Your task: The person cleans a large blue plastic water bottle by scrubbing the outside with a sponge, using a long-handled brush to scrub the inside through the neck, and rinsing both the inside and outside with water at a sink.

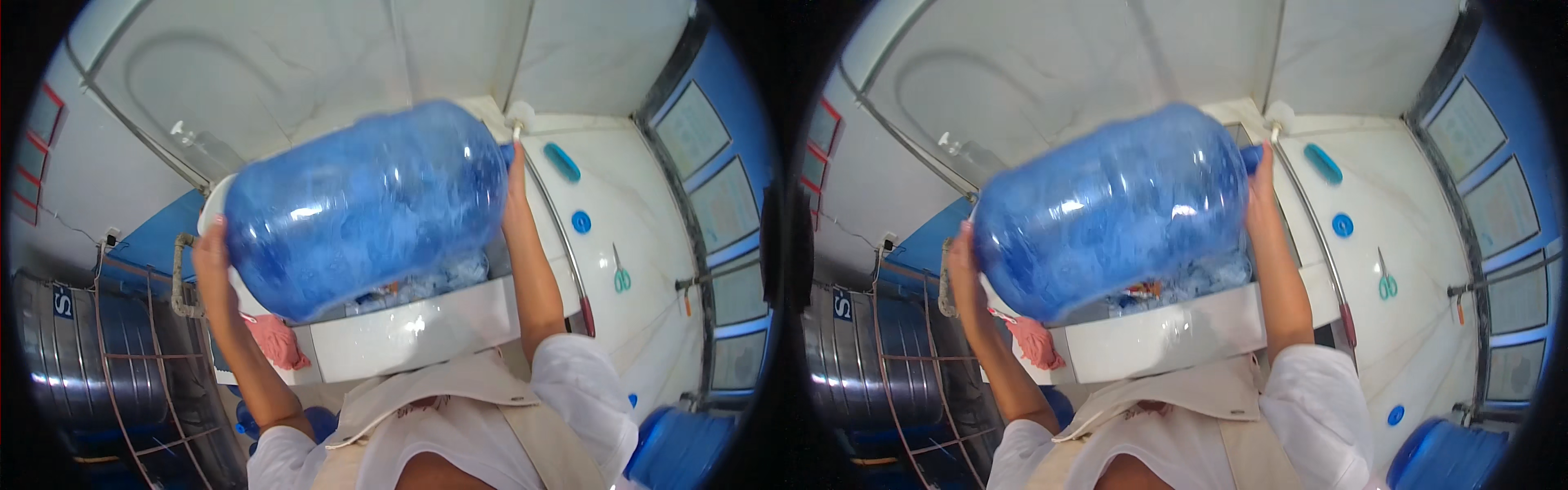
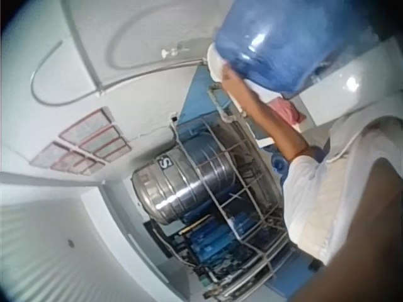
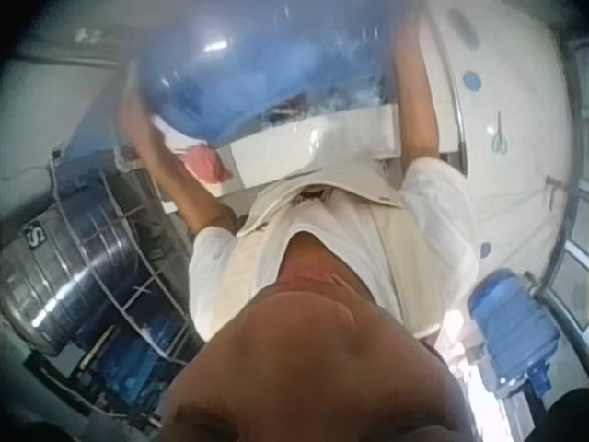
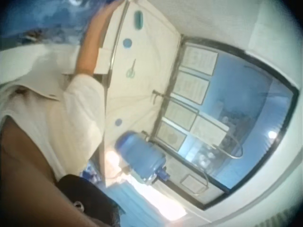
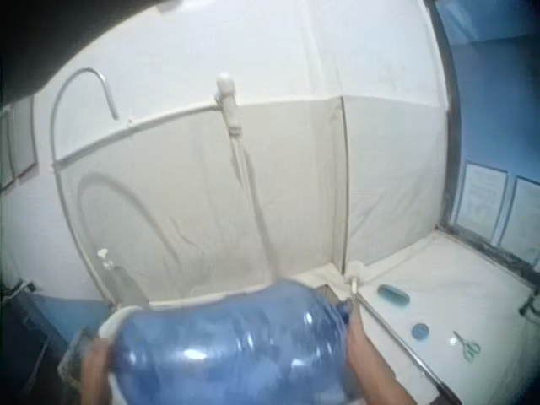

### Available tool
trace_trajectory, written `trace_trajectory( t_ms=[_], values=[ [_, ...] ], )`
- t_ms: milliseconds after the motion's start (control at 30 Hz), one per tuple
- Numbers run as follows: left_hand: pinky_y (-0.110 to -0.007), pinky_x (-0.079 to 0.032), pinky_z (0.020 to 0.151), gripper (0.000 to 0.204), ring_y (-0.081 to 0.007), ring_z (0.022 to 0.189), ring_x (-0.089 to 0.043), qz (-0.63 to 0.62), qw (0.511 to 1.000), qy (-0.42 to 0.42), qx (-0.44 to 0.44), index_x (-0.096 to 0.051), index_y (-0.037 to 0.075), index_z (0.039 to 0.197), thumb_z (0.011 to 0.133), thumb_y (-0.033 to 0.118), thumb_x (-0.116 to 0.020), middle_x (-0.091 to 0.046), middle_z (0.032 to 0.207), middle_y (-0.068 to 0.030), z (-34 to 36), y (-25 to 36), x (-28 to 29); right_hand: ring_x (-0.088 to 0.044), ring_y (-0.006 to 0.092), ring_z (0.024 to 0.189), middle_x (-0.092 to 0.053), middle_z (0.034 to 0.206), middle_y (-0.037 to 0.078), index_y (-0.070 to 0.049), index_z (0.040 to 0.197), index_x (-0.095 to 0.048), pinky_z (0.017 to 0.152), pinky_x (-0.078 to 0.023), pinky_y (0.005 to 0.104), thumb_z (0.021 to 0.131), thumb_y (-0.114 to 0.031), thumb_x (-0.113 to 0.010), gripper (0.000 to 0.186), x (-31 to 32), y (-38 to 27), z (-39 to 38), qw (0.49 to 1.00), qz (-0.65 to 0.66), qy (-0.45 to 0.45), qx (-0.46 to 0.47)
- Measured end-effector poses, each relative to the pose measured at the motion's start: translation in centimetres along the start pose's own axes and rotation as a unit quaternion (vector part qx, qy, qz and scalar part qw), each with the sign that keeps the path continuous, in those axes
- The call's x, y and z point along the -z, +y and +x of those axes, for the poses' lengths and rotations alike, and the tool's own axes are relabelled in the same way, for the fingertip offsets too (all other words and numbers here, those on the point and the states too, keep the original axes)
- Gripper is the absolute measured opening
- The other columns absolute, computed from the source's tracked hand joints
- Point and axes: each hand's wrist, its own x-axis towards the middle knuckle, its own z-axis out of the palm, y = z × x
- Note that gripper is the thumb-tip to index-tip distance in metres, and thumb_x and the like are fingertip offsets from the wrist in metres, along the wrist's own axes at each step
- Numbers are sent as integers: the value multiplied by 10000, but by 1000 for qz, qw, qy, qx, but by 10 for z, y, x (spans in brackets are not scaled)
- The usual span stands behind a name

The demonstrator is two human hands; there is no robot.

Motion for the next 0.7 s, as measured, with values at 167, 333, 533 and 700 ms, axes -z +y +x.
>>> trace_trajectory(
  t_ms=[167, 333, 533, 700],
  values=[
    [-267, -402, 768, 493, -184, 901, -499, -197, 977, -51, 56, -443, -5, 1107, 818, 392, -491, -517, 987, -84, 40, -121, 47, -546, 228, 931, -556, 1045, 130, 7, 1111, -492, 794, -458, 373, 849, -472, -371, 559, 50, 55, 82, 990, -59, -121, -50],
    [-315, -365, 879, 763, -200, 1023, -461, -131, 961, -153, 191, -341, 14, 1238, 732, 543, -555, -465, 1137, -96, 28, -165, 52, -553, 226, 878, -564, 1006, 130, 10, 1079, -506, 768, -465, 367, 849, -452, -381, 532, 122, 131, 120, 964, -97, -129, -212],
    [-312, -326, 916, 800, -214, 1074, -433, 1, 960, -202, 193, -348, -9, 1236, 681, 486, -646, -446, 1183, -128, 33, -119, 5, -560, 223, 815, -573, 960, 129, 15, 1042, -523, 737, -473, 359, 848, -428, -392, 501, 174, 180, 147, 922, -149, -110, -341],
    [-295, -354, 887, 703, -200, 1025, -467, 70, 958, -208, 187, -371, 1, 1233, 706, 364, -659, -489, 1142, -120, 42, -134, -38, -566, 220, 762, -581, 922, 129, 19, 1010, -537, 712, -480, 353, 848, -409, -401, 477, 207, 199, 169, 905, -152, -91, -387]
  ],
)
